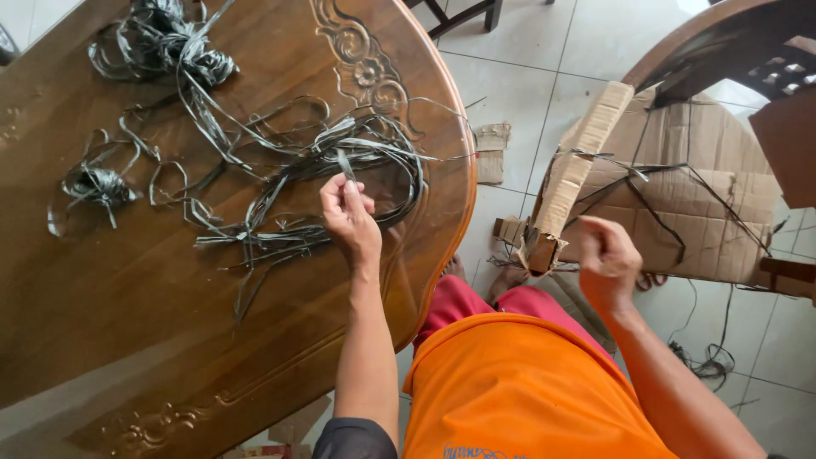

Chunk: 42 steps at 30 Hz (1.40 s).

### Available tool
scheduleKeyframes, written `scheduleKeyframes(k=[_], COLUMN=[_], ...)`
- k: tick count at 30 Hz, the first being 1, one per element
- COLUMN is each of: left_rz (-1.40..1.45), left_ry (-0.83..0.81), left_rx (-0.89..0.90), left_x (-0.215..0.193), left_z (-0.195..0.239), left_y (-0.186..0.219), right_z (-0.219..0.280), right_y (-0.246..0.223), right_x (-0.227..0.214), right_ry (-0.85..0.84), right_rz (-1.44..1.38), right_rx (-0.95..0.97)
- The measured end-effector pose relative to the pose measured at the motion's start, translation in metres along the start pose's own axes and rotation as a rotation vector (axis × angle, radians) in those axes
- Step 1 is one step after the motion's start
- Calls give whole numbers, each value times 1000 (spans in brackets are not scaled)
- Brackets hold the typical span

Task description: Wrapping a wooden chair with cardboard and securing it with string for transport

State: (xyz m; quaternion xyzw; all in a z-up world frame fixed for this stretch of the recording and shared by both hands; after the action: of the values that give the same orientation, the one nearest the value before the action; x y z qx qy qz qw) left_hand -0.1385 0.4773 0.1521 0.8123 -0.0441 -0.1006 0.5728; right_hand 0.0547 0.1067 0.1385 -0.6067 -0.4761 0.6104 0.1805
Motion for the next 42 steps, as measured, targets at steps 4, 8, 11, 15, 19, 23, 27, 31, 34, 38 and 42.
scheduleKeyframes(k=[4,8,11,15,19,23,27,31,34,38,42], left_rz=[-26,-35,-140,-157,-116,-113,245,199,331,119,-18], left_ry=[6,-60,-128,-207,-229,-313,-188,-201,-150,-25,35], left_rx=[67,62,18,-69,-135,-154,-534,-711,-750,-601,-554], left_x=[-14,-19,-18,-17,-19,-10,-2,8,14,0,-19], left_z=[2,17,34,49,57,61,60,44,42,39,36], left_y=[41,26,18,3,-6,-6,-39,-47,-77,-112,-140], right_z=[-25,-28,-23,-10,-8,-11,-11,-12,-12,-24,-33], right_y=[-97,-174,-191,-154,-156,-148,-145,-140,-144,-178,-179], right_x=[60,139,183,230,227,231,227,225,214,175,147], right_ry=[-232,-811,-882,-714,-771,-697,-664,-687,-668,-591,-580], right_rz=[-90,-393,-482,-338,-261,-195,-196,-259,-300,-703,-991], right_rx=[20,285,342,380,401,390,371,362,403,438,539])
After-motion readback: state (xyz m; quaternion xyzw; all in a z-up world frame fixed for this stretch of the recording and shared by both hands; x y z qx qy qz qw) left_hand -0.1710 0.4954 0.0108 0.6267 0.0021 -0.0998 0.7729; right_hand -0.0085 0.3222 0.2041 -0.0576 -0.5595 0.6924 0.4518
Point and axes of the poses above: each hand's wrist, its own z-axis away from the middle knuckle, its own x-axis out of the palm, y = z × x, the point moved 4 cm from there along -z, towards the middle knuckle, and after that the axes turned 8 degrees about x, right-handed, at the moved point
